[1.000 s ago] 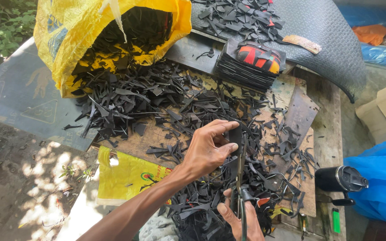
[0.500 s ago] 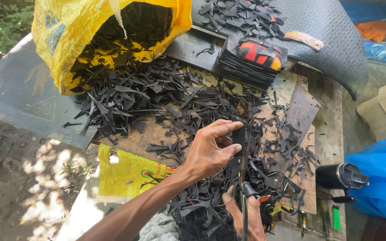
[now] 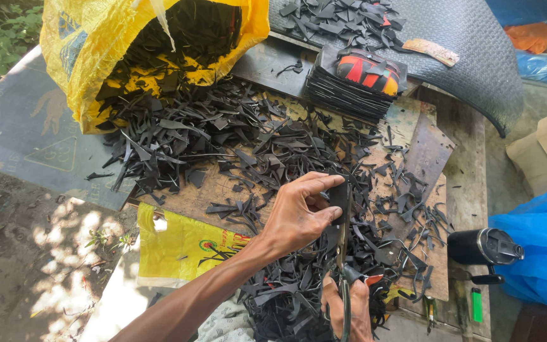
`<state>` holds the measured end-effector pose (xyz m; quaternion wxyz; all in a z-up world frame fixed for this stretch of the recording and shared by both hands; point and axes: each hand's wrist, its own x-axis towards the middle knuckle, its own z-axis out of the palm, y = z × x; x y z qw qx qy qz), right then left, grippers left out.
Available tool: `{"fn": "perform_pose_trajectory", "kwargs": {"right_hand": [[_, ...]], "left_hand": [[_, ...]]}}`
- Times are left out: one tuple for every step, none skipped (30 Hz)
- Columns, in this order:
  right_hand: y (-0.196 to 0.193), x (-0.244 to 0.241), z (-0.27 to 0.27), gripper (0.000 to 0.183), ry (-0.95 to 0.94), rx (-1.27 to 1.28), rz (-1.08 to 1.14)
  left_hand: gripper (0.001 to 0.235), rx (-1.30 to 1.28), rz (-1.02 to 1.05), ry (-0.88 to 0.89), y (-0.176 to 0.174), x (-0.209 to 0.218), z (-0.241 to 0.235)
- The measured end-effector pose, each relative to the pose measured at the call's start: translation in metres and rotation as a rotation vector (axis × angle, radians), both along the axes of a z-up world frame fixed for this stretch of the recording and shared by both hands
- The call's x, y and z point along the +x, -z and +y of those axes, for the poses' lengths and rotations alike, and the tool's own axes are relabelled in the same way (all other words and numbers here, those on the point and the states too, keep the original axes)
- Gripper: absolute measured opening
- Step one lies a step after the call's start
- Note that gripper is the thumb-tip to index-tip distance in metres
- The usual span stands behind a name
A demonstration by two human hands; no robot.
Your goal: The person repeatedly cuts black rubber strips into small pieces using shears. The cut pieces accumulate on a wooden work surface next to a yellow sack and a stack of flat rubber sheets.
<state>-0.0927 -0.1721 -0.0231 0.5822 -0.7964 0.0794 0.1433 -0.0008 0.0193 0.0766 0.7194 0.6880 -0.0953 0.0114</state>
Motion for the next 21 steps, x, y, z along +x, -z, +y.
{"fn": "perform_pose_trajectory", "kwargs": {"right_hand": [[0.001, -0.001, 0.000, 0.021, -0.004, -0.018, 0.002], [0.002, -0.001, 0.000, 0.022, -0.007, -0.035, 0.003], [0.003, -0.002, 0.001, 0.023, -0.005, -0.047, -0.014], [0.005, -0.002, 0.001, 0.024, -0.004, -0.059, -0.032], [0.006, -0.003, 0.001, 0.025, -0.002, -0.071, -0.048], [0.007, -0.005, 0.001, 0.026, 0.005, -0.073, -0.043], [0.008, -0.005, 0.001, 0.028, 0.011, -0.074, -0.040], [0.009, -0.006, 0.001, 0.030, 0.018, -0.075, -0.036], [0.009, -0.007, 0.001, 0.029, 0.016, -0.075, -0.045], [0.009, -0.008, 0.000, 0.028, 0.014, -0.074, -0.054], [0.009, -0.009, 0.000, 0.028, 0.012, -0.073, -0.064], [0.009, -0.009, 0.001, 0.029, 0.008, -0.078, -0.065], [0.009, -0.009, 0.001, 0.030, 0.006, -0.083, -0.064], [0.008, -0.010, 0.001, 0.030, 0.003, -0.088, -0.063], [0.007, -0.010, 0.002, 0.029, 0.002, -0.050, -0.041], [0.006, -0.010, 0.002, 0.028, 0.002, -0.012, -0.020], [0.005, -0.009, 0.003, 0.026, -0.001, 0.027, -0.002], [0.004, -0.007, 0.004, 0.026, 0.000, 0.026, 0.013], [0.002, -0.006, 0.004, 0.025, 0.005, 0.023, 0.028], [0.001, -0.004, 0.003, 0.025, 0.010, 0.020, 0.043], [0.000, -0.002, 0.002, 0.024, -0.003, 0.032, -0.002]], "left_hand": [[0.050, -0.008, 0.003, 0.004, 0.001, 0.000, 0.000], [0.050, -0.015, 0.005, 0.008, 0.002, 0.000, 0.000], [0.050, -0.023, 0.007, 0.012, 0.002, 0.000, 0.000], [0.050, -0.016, 0.001, 0.012, 0.003, 0.000, 0.000], [0.050, -0.009, -0.004, 0.012, 0.004, 0.000, 0.000], [0.049, -0.003, -0.008, 0.012, 0.005, 0.000, 0.000], [0.049, 0.004, -0.008, 0.012, 0.006, 0.000, 0.000], [0.049, 0.011, -0.007, 0.012, 0.007, -0.001, -0.001], [0.049, 0.019, -0.005, 0.013, 0.008, -0.001, -0.001], [0.048, 0.020, 0.006, 0.011, 0.008, -0.003, -0.002], [0.048, 0.022, 0.017, 0.009, 0.009, -0.004, -0.002], [0.047, 0.024, 0.028, 0.007, 0.009, -0.004, -0.002], [0.047, 0.016, 0.023, 0.003, 0.009, -0.005, -0.002], [0.046, 0.008, 0.018, -0.001, 0.009, -0.006, -0.002], [0.046, 0.000, 0.013, -0.004, 0.009, -0.007, -0.003], [0.046, -0.010, 0.019, -0.005, 0.009, -0.008, -0.003], [0.046, -0.019, 0.022, -0.007, 0.009, -0.008, -0.002], [0.046, -0.028, 0.025, -0.009, 0.008, -0.009, -0.001], [0.046, -0.022, 0.026, -0.005, 0.008, -0.010, -0.003], [0.045, -0.017, 0.027, -0.002, 0.007, -0.012, -0.004], [0.045, -0.013, 0.029, 0.001, 0.007, -0.014, -0.006]]}}
